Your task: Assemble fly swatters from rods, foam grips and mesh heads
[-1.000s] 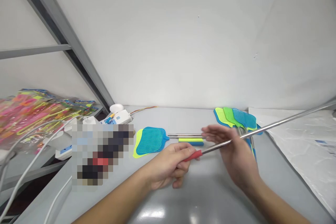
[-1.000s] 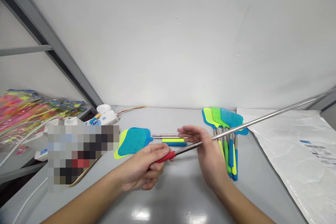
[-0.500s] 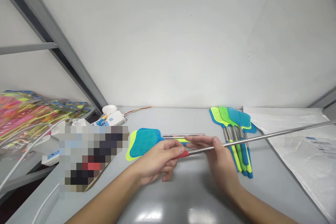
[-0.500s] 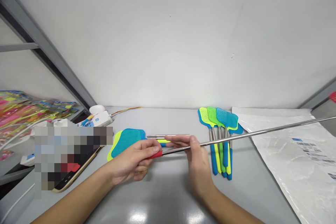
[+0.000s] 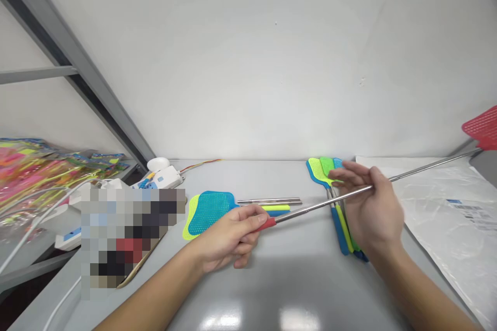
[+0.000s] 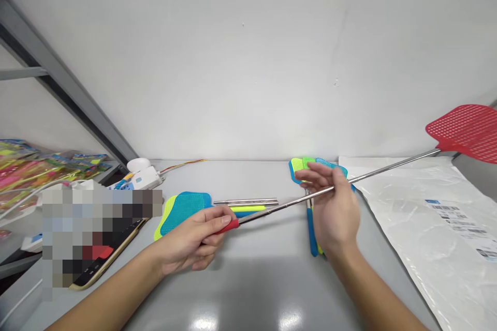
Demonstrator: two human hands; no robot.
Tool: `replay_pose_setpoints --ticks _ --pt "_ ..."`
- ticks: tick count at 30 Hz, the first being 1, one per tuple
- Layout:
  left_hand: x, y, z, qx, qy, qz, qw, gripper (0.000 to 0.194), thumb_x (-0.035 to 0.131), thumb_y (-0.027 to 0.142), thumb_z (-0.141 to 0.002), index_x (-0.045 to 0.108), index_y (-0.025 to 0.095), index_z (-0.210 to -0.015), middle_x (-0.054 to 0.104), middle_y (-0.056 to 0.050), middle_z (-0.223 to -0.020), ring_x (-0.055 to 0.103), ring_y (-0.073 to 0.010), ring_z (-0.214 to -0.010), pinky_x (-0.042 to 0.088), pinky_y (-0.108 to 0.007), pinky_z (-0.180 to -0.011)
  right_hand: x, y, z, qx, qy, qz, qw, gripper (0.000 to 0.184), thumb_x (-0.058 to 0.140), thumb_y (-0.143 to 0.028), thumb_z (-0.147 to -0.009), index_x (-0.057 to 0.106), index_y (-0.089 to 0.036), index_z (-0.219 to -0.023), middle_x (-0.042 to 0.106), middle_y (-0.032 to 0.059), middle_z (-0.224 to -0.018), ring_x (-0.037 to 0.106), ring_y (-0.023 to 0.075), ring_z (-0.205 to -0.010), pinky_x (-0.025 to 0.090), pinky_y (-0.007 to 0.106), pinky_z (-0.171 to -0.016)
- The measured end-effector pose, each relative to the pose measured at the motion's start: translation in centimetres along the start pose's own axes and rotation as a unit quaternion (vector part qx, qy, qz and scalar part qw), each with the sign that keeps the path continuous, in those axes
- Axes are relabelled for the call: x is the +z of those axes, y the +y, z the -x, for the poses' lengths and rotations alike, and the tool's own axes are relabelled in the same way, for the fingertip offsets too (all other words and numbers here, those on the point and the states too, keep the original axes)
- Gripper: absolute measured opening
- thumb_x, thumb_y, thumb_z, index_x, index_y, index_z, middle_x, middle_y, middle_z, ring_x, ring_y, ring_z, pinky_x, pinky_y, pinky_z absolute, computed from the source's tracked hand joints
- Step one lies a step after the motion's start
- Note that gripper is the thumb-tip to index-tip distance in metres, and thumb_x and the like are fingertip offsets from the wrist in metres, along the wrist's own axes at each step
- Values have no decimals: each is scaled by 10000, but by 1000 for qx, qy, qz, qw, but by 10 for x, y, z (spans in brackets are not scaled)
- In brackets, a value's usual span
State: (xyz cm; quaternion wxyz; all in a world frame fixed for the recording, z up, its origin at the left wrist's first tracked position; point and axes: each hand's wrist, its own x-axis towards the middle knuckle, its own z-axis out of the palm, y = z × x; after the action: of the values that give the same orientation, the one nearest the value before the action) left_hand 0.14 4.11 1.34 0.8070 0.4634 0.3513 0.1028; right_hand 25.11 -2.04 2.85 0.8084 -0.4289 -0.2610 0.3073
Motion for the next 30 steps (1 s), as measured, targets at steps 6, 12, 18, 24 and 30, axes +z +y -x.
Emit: replay_pose_setpoints --ticks 6,12,18,24,30 --pt "10 -6 0 3 -22 11 1000 310 623 506 -868 457 245 -868 219 127 -496 102 -45 -385 261 -147 -328 18 40 56 83 -192 80 975 455 359 -455 -987 734 -196 -974 747 97 -1035 665 254 -1014 460 408 -894" --pt "1 -5 -2 16 -13 18 1000 315 635 499 -863 436 257 -896 219 135 -496 83 -40 -388 276 -142 -333 13 27 44 82 -229 59 968 481 383 -543 -963 675 -210 -1152 718 91 -1125 647 235 -1054 445 387 -937" --pt "-1 -2 -2 12 -5 7 1000 309 618 487 -880 422 248 -863 215 131 -503 104 -44 -400 288 -143 -344 2 6 2 0 5 10 1000 383 423 -438 -962 713 -190 -930 754 72 -876 687 208 -913 487 331 -813" --pt "5 -2 1 19 -13 8 1000 295 609 477 -889 430 245 -858 204 134 -482 101 -44 -382 287 -142 -335 16 39 54 114 -218 75 966 464 383 -518 -972 693 -206 -1119 723 107 -1127 661 262 -1053 419 476 -996" --pt "4 -1 2 28 -8 22 999 310 611 506 -877 435 252 -877 218 128 -510 92 -43 -396 287 -144 -337 11 17 26 41 -109 22 993 469 426 -535 -945 704 -178 -1065 741 92 -979 679 248 -978 481 458 -947"
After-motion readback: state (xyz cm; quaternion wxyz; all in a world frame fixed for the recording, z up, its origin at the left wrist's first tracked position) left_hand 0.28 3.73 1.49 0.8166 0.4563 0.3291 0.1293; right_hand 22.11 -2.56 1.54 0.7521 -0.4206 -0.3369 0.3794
